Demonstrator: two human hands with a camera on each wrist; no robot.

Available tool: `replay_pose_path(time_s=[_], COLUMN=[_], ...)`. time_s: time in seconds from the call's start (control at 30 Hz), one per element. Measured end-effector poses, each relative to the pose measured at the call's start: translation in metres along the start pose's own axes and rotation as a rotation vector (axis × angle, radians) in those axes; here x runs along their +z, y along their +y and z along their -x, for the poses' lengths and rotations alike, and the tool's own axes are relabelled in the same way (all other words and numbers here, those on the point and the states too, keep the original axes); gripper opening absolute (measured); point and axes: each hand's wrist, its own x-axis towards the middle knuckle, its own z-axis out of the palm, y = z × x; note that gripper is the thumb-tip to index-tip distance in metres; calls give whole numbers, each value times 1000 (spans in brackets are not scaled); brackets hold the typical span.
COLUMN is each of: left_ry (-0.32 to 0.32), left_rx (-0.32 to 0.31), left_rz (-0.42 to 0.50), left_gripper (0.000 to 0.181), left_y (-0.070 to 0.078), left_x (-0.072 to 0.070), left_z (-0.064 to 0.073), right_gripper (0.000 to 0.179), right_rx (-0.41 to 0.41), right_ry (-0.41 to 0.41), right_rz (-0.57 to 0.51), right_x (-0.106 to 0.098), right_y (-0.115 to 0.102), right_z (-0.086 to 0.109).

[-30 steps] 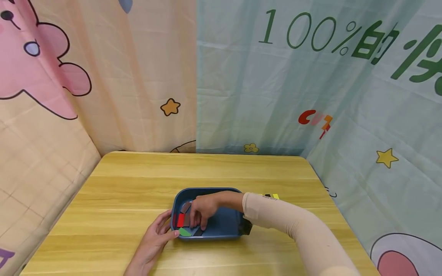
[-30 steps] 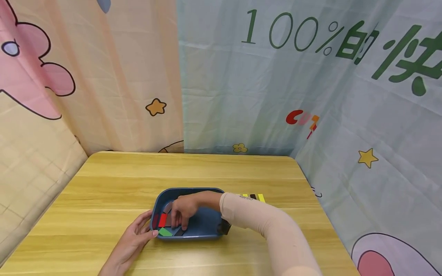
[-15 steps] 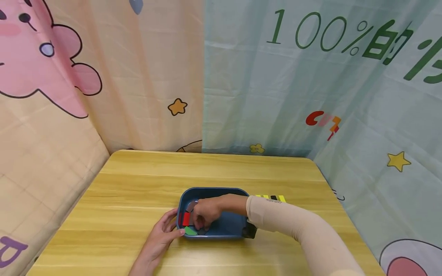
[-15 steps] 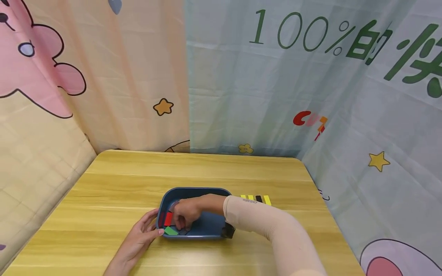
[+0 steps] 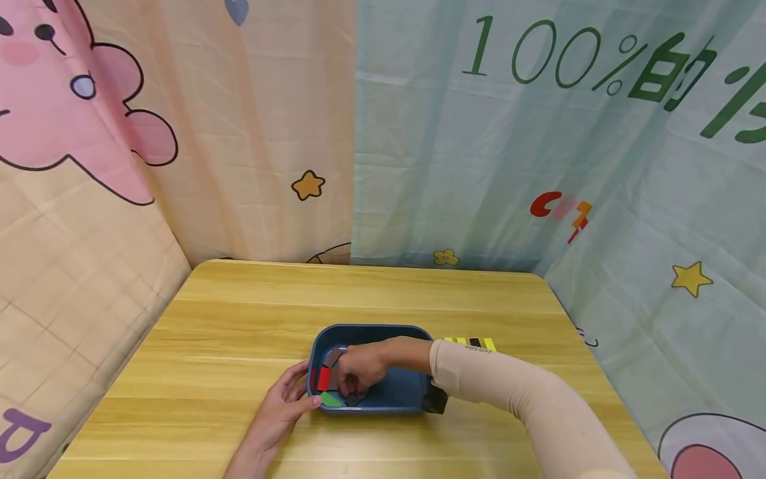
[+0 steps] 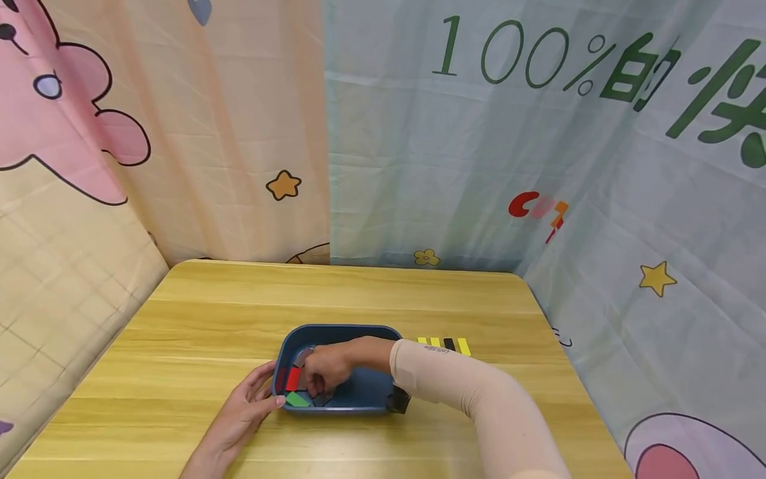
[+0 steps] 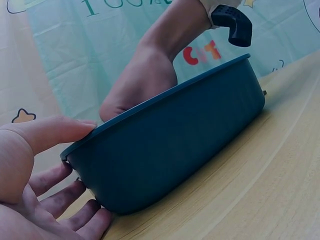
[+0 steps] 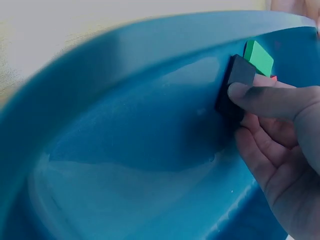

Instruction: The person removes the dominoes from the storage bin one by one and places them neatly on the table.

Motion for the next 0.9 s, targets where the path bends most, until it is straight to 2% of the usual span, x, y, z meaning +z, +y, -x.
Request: replay_pose_path(time_s=[0.13, 0.27, 0.5, 0.77, 0.9], left_ry=[-3, -2, 7, 12, 2], left_rx=[-4, -19, -23, -35, -37], left_rz=[-9, -9, -10, -15, -15], left_gripper=[73, 73, 73, 73, 74], left_y=[0, 0, 1, 2, 2], left_x=[-1, -1, 0, -1, 0], left_z=[0, 0, -1, 0, 2], right_gripper=[17, 18, 13, 11, 9], right_rx=[-13, 20, 78, 112, 175], right_ry=[-20, -11, 151, 260, 350], right_rz=[-33, -106, -283, -665, -1016], right_x=[-2, -3, -6, 3, 10], right_y=[1, 4, 17, 24, 24], right_z=[3, 11, 33, 45, 48])
